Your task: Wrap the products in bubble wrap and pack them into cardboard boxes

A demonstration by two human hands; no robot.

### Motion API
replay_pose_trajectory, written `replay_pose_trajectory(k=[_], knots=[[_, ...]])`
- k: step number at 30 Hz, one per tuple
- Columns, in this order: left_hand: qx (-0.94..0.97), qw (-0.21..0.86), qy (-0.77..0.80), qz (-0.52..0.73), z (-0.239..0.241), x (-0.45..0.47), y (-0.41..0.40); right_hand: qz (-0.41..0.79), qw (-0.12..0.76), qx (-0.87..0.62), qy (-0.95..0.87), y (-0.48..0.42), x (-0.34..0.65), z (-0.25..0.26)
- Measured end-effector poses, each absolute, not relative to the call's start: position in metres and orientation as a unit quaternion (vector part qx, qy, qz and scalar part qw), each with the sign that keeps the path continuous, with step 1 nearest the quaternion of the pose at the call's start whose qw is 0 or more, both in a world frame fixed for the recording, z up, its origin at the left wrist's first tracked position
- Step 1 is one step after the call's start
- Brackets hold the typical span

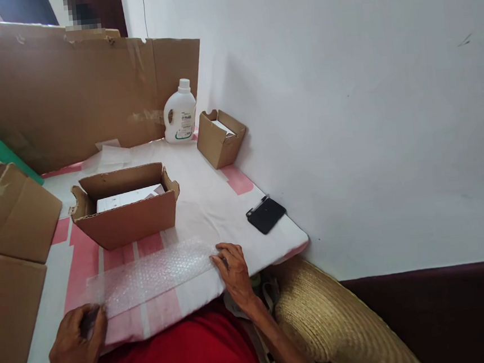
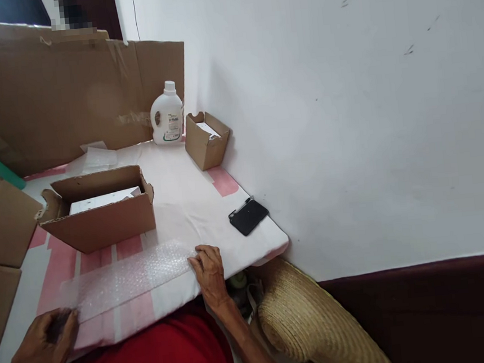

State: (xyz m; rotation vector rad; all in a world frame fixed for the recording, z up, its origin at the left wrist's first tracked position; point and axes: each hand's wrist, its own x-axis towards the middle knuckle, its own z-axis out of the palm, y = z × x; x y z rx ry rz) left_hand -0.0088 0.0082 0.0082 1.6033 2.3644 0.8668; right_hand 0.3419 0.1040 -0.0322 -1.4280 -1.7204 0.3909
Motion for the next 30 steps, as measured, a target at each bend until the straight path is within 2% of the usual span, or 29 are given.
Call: replay_pose_trajectory(k=[10, 15, 16, 23, 30], knots=[[0.504, 0.031, 0.805, 0.313, -0.006, -0.008, 0.006, 0.110, 0.422, -0.591, -0.678, 0.110, 0.336, -0.034], [0.607, -0.184, 0.699, 0.330, -0.002, 0.009, 0.006, 0.069, 0.417, -0.582, -0.695, 0.110, 0.339, -0.037], [0.649, -0.197, 0.662, 0.319, -0.001, 0.013, 0.005, 0.061, 0.415, -0.573, -0.704, 0.111, 0.339, -0.037], [0.756, -0.114, 0.607, 0.216, -0.005, 0.043, 0.002, 0.038, 0.402, -0.533, -0.744, 0.113, 0.342, -0.034], [0.754, -0.086, 0.614, 0.215, -0.006, 0.037, -0.002, -0.022, 0.403, -0.560, -0.724, 0.105, 0.327, -0.031]])
